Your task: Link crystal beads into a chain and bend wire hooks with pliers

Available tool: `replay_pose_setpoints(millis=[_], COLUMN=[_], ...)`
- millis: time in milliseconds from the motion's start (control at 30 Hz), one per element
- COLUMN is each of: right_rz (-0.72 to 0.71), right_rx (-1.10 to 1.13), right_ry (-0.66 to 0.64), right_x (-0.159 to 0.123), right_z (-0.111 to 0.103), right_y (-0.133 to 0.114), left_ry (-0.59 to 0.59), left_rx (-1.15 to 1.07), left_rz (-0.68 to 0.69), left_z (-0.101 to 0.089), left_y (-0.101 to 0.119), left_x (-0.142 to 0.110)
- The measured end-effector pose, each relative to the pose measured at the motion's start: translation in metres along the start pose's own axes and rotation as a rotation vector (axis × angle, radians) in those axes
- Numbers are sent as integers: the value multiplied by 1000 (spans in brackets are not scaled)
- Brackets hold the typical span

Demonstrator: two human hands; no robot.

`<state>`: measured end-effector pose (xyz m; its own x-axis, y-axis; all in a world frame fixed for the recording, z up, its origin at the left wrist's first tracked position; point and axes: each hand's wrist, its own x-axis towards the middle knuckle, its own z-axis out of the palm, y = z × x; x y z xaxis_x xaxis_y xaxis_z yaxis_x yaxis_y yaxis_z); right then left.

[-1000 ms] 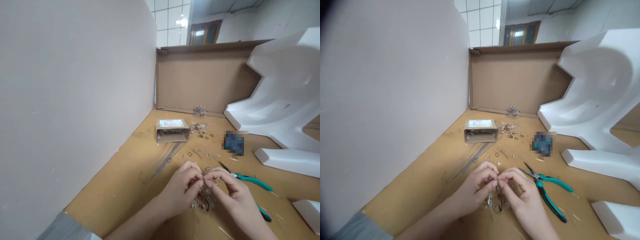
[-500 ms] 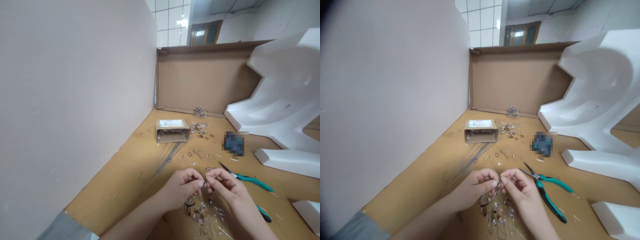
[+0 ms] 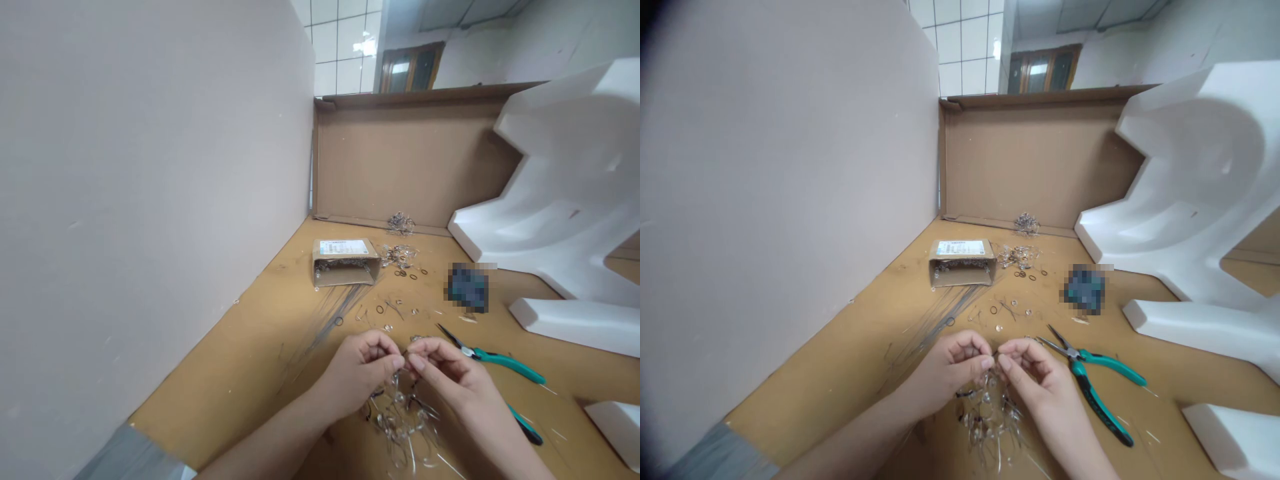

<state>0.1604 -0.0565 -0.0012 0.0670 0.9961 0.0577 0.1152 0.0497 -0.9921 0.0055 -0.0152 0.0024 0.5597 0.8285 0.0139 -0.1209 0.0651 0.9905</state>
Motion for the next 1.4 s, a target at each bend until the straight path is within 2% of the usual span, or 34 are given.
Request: replay_pose_setpoints(millis=[67, 233, 367, 467, 533, 633, 833, 1033, 1233, 1300, 1400], right_rz=[-25, -140, -151, -178, -214, -268, -271, -290, -266, -193, -16], right_rx=[-104, -349, -398, -393, -392, -403, -419, -421, -380, -299, -124], right_ry=[-1, 15, 4, 3, 31, 61, 66, 64, 36, -37, -139], right_x=[0, 0, -2, -3, -2, -1, 0, 2, -1, -4, -6], right_z=[0, 3, 5, 6, 6, 4, 2, 0, 0, 1, 1], right_y=[-2, -5, -3, 0, 1, 3, 4, 5, 2, 0, 2], left_ry=[38, 144, 84, 105, 112, 62, 39, 93, 108, 121, 126], left_rx=[44, 238, 62, -91, -97, 64, 625, 837, 919, 916, 801], left_rz=[34, 218, 125, 82, 74, 86, 257, 316, 368, 348, 286], left_z=[1, 6, 6, -1, -5, -11, -13, -13, -13, -13, -14], left_y=[1, 5, 8, 7, 6, 6, 9, 5, -2, -4, -6], left_x=[-1, -6, -6, -3, -1, -2, -7, -4, -3, -1, 1])
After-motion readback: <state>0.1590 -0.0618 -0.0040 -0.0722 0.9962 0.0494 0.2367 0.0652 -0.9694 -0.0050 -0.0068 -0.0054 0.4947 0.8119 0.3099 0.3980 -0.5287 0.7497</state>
